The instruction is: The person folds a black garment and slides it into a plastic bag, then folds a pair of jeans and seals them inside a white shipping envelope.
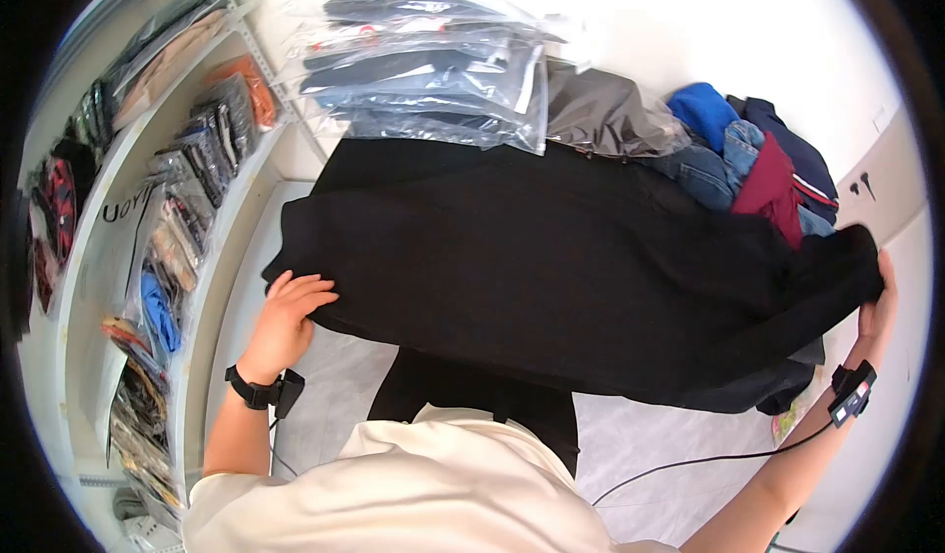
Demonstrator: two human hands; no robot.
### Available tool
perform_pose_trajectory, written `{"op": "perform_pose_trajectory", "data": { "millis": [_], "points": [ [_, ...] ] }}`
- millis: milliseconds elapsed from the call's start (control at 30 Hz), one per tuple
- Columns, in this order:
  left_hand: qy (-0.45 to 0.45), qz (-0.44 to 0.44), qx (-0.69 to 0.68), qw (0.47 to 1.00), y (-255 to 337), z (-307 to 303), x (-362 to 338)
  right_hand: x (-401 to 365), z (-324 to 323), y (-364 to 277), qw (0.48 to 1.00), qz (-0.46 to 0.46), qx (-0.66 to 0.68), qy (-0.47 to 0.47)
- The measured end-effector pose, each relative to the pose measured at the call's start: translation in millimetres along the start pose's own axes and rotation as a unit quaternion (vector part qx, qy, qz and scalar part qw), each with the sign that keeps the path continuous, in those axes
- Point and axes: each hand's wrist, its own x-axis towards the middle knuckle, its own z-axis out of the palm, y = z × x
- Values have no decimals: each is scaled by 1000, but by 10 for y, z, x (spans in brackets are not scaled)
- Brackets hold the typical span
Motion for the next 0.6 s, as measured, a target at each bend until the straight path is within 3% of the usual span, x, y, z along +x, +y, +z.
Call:
{"op": "perform_pose_trajectory", "data": {
  "millis": [100,133,200,233,300,333,367,400,433,500,533,567,600],
  "points": [
    [-16,-30,-67,997,119,-61,18,-239,1491,-142,989,-105,-79,-68],
    [14,-72,-228,971,124,-13,31,-371,1992,-162,981,-118,-108,-111],
    [37,-158,-521,838,134,107,98,-977,3222,-151,961,-163,-133,-178],
    [43,-161,-520,838,161,143,152,-1286,3755,-95,951,-175,-102,-234],
    [6,-247,-734,633,185,200,269,-2051,4696,89,937,-195,-71,-281],
    [10,-246,-734,633,135,272,313,-2382,4973,144,898,-250,-157,-327],
    [9,-265,-780,567,54,376,351,-2461,5144,335,830,-266,-121,-475],
    [8,-280,-820,499,-35,454,368,-2553,5274,559,791,-147,-68,-590],
    [10,-278,-820,500,-113,518,340,-2667,5326,753,765,-69,-42,-639],
    [133,-116,-768,615,-219,618,257,-2635,5299,1096,738,-94,-122,-657],
    [139,-138,-838,509,-165,470,267,-2599,5222,1185,741,-102,-198,-633],
    [141,-138,-840,505,-246,517,230,-2526,5109,1366,750,-135,-234,-604],
    [152,-126,-702,684,-374,592,161,-2461,4989,1545,761,-168,-265,-568]
  ]
}}
